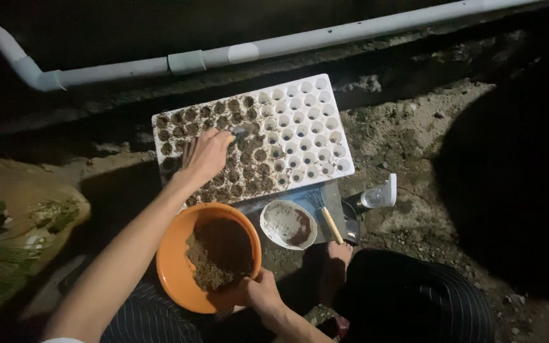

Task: Filling a seedling tray with soil and planting seeds into individual cells

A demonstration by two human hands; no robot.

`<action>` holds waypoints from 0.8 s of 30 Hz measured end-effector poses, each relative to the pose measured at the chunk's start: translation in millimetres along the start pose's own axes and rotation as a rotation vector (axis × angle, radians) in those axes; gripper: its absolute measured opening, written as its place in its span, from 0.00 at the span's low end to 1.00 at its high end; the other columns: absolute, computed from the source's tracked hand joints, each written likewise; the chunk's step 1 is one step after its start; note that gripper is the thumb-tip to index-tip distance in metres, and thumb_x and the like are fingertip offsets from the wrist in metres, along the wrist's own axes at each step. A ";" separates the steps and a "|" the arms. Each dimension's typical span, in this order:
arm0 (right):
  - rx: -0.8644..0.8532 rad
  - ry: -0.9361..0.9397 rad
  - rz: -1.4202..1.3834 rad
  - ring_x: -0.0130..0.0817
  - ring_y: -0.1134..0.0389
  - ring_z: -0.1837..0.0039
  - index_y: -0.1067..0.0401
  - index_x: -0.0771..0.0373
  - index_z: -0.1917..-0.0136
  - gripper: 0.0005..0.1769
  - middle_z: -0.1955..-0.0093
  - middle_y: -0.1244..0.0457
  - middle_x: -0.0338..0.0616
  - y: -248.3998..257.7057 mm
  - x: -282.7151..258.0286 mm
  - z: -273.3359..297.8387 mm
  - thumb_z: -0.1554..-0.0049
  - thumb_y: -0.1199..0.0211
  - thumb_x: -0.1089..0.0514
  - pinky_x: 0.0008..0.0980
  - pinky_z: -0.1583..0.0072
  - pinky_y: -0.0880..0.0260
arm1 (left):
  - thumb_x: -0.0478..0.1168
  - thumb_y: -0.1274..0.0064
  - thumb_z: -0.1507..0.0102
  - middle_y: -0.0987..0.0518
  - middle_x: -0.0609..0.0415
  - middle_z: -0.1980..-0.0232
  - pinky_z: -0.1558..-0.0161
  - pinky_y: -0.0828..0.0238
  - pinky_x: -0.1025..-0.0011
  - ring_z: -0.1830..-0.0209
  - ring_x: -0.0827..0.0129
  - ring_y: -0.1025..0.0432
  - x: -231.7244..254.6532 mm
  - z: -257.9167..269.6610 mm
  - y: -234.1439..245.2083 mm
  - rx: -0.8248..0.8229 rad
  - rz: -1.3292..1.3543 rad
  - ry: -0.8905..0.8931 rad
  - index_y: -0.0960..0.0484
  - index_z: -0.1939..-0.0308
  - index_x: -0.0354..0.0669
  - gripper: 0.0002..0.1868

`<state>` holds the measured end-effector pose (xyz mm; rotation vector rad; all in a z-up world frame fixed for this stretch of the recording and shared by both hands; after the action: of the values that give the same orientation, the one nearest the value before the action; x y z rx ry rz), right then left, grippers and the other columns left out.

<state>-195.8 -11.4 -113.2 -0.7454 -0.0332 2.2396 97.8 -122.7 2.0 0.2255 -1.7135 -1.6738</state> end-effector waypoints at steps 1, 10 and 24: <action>0.002 0.000 0.000 0.30 0.31 0.53 0.22 0.63 0.47 0.24 0.54 0.29 0.42 1.3 3.3 -3.5 0.54 0.50 0.67 0.29 0.51 0.29 | 0.38 0.59 0.26 0.29 0.48 0.62 0.77 0.42 0.70 0.75 0.67 0.41 1.6 -0.5 -2.7 -0.001 0.001 -0.001 0.20 0.51 0.35 0.13; 0.020 0.070 -0.039 0.28 0.30 0.57 0.20 0.66 0.53 0.19 0.58 0.28 0.41 -0.9 14.3 -16.1 0.56 0.47 0.68 0.30 0.56 0.25 | 0.32 0.61 0.27 0.30 0.50 0.65 0.73 0.41 0.64 0.76 0.64 0.39 14.4 0.3 5.7 -0.032 -0.169 0.003 0.23 0.57 0.32 0.10; 0.046 0.070 -0.090 0.36 0.28 0.59 0.22 0.70 0.53 0.13 0.56 0.28 0.49 5.3 21.8 -21.1 0.48 0.46 0.68 0.33 0.56 0.24 | 0.34 0.58 0.29 0.20 0.42 0.52 0.56 0.30 0.60 0.58 0.55 0.25 17.8 71.0 45.9 0.320 0.126 -0.241 0.19 0.48 0.31 0.13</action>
<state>-200.0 -4.7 -143.0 -0.7814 0.0180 2.1208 58.9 -69.8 58.2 0.0622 -2.1291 -1.3734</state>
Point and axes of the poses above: each hand's wrist, its own z-axis away from the middle knuckle, its own y-axis out of the back of the hand, x = y × z, the point moved 8 cm from there along -z, towards the middle knuckle
